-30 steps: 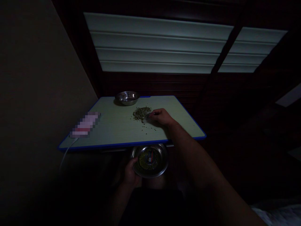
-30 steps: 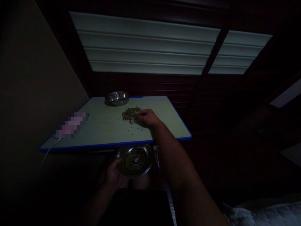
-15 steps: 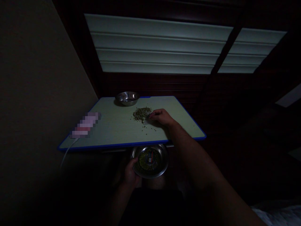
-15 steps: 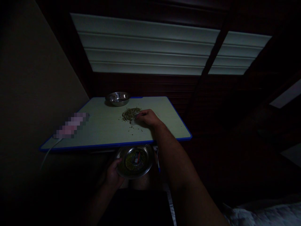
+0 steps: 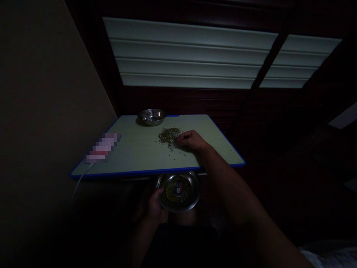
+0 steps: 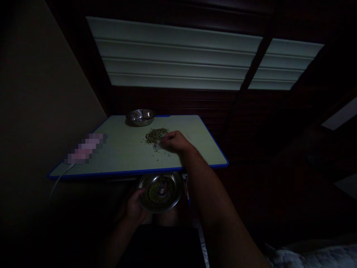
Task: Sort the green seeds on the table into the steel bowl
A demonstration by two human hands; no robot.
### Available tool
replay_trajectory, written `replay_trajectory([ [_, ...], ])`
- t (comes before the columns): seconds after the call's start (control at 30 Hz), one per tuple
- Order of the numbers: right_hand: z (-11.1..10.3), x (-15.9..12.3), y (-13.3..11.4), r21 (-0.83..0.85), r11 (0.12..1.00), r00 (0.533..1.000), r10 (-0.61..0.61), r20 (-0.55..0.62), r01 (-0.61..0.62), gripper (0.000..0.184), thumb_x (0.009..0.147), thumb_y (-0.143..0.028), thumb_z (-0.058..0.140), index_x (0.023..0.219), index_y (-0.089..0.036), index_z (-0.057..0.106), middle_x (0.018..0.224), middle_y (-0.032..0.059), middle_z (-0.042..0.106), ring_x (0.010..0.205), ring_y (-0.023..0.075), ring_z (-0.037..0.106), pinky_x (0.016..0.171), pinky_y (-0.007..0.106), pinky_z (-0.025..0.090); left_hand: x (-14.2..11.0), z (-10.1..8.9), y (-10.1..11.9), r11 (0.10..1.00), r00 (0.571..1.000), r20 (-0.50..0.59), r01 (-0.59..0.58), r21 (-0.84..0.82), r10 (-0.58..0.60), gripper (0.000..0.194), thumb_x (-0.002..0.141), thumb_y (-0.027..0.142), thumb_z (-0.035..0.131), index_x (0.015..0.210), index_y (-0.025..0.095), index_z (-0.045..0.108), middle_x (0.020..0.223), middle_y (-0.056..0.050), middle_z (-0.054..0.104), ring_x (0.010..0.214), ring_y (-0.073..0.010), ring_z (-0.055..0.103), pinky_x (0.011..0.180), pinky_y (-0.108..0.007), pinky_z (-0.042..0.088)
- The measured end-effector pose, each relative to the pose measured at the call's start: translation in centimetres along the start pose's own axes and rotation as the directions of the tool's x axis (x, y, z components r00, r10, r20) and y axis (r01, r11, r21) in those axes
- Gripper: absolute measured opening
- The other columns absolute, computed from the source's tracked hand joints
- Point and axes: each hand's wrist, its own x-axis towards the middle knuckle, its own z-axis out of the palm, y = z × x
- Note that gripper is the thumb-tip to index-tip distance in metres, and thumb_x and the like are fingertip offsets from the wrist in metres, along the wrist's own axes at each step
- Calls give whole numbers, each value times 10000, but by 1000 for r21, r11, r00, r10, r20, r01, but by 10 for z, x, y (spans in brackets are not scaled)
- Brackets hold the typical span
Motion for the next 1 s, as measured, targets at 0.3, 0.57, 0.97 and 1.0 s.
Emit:
replay_trajectory([
  [0.3,5,4,2,-27,997,995,-74,67,76,233,509,-209,767,720,-128,708,660,-14,650,635,112,547,640,253,445,1,0,-2,1000,1000,14,-27,13,27,139,655,197,661,736,135,753,753,-91,779,756,-256,733,739,-352,588],
  [0.57,1,-11,-9,-84,993,969,-64,239,86,242,657,-293,734,822,-116,735,711,28,686,630,120,550,637,266,440,-4,6,0,1000,1000,-24,11,-7,-11,119,687,182,637,717,154,749,698,-87,763,801,-283,739,791,-386,583],
  [0.97,-6,-30,-8,-70,993,936,-67,345,97,293,683,-349,762,842,-106,728,728,38,693,645,112,535,611,240,413,-2,6,0,1000,999,-29,20,16,-19,130,689,200,618,691,155,741,689,-84,764,693,-245,726,701,-343,591],
  [1.0,-6,-32,-9,-67,993,940,-68,336,96,295,680,-353,763,838,-107,727,728,38,693,643,111,535,608,239,412,-2,6,0,1000,999,-24,21,15,-20,130,689,202,620,697,158,743,693,-83,765,707,-250,728,713,-349,591],
])
